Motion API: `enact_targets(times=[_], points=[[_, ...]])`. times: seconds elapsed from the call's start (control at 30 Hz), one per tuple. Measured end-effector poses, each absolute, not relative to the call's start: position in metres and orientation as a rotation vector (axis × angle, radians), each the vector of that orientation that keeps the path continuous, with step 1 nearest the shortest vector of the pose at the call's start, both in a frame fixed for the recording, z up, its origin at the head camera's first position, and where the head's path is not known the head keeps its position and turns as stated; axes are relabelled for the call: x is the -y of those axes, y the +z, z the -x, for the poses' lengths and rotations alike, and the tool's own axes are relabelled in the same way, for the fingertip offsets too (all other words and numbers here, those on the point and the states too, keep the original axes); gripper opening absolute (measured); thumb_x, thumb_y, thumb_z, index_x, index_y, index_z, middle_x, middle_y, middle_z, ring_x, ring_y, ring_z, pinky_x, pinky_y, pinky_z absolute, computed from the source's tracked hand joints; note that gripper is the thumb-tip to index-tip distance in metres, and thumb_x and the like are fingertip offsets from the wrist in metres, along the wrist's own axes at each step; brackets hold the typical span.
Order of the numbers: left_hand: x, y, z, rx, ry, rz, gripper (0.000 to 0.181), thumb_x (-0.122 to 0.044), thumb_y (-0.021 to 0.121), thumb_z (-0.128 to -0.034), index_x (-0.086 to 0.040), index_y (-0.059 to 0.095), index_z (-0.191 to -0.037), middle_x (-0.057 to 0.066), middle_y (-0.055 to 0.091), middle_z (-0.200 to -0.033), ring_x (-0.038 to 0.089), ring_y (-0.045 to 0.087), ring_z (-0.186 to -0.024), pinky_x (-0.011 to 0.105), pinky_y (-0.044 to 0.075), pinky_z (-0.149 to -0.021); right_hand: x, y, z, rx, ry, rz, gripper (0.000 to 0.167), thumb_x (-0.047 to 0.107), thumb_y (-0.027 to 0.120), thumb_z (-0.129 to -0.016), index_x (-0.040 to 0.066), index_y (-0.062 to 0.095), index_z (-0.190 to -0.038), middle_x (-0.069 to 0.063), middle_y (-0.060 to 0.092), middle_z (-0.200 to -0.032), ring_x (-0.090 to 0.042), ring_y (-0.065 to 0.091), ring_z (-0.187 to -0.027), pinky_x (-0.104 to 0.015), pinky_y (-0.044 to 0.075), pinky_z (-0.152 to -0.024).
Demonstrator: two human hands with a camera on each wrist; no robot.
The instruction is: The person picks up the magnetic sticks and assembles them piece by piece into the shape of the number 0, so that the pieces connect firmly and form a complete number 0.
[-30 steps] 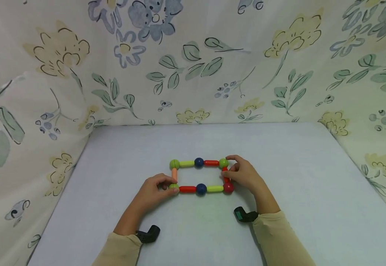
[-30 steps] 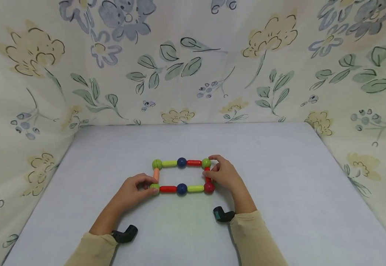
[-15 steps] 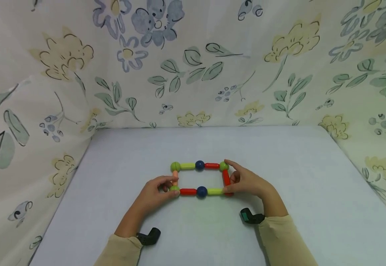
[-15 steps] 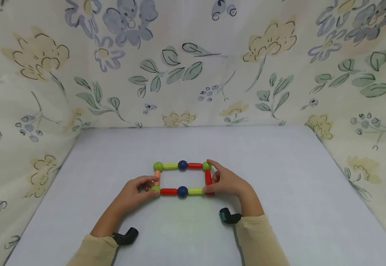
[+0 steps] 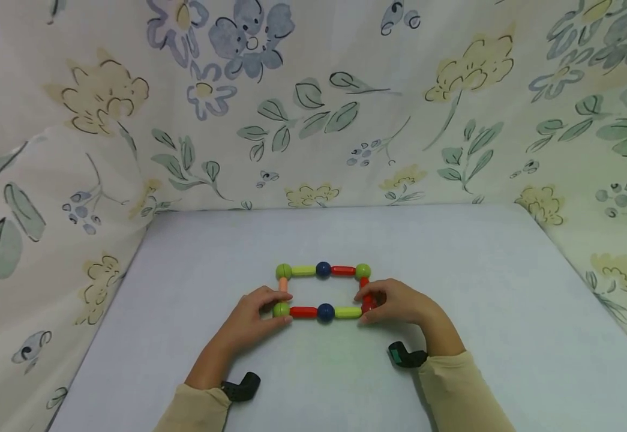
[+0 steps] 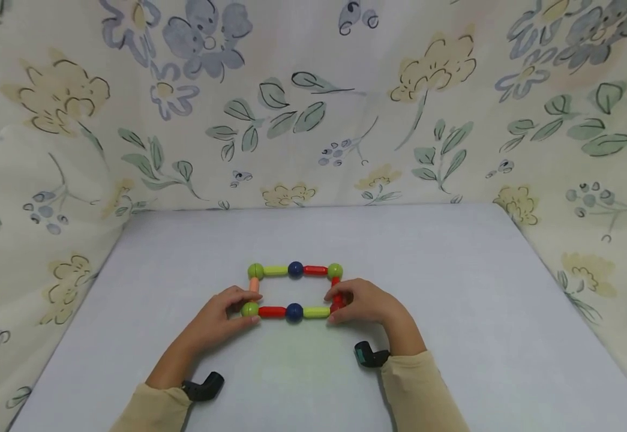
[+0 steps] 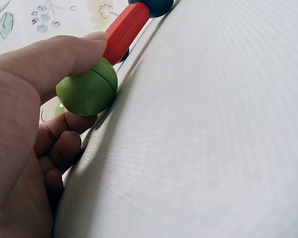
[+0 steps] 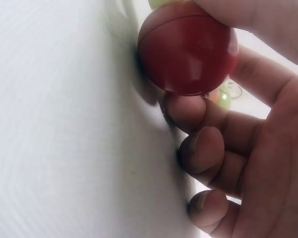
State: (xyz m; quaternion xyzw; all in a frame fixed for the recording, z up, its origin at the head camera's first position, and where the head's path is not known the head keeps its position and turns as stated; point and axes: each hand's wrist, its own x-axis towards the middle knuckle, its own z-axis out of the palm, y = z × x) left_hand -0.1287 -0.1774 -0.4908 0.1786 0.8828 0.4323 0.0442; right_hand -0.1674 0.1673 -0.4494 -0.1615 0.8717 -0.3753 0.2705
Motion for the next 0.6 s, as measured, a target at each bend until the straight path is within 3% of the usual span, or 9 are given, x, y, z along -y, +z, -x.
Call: enact_targets(times=[0.23, 0.6], points=[[0.1752, -0.4923, 0.1292, -2.710, 1.368, -0.526, 0.036, -0.032, 0.080, -0.0827, -0.025, 0.069, -0.116, -0.012, 0.059, -0.096, 0.012, 0.052, -0.086, 0.025, 0.045, -0.077, -0.1673, -0.4517, 0.1680, -2.381, -0.987, 0.431, 0.032, 0.034, 0.084, -0.077, 0.028, 0.071, -0.106, -0.002, 0.057, -0.105, -0.023, 0.046, -0.102, -0.034, 0.044, -0.076], [0.1708, -0.4920, 0.1292, -2.738, 1.335, -0.446, 0.035, -0.034, 0.081, -0.0817, -0.029, 0.070, -0.115, -0.012, 0.058, -0.093, 0.013, 0.050, -0.085, 0.025, 0.043, -0.075, -0.1660, -0.4556, 0.1678, -2.414, -1.000, 0.388, 0.036, 0.032, 0.083, -0.078, 0.028, 0.070, -0.111, 0.000, 0.059, -0.112, -0.023, 0.047, -0.106, -0.034, 0.047, -0.082]])
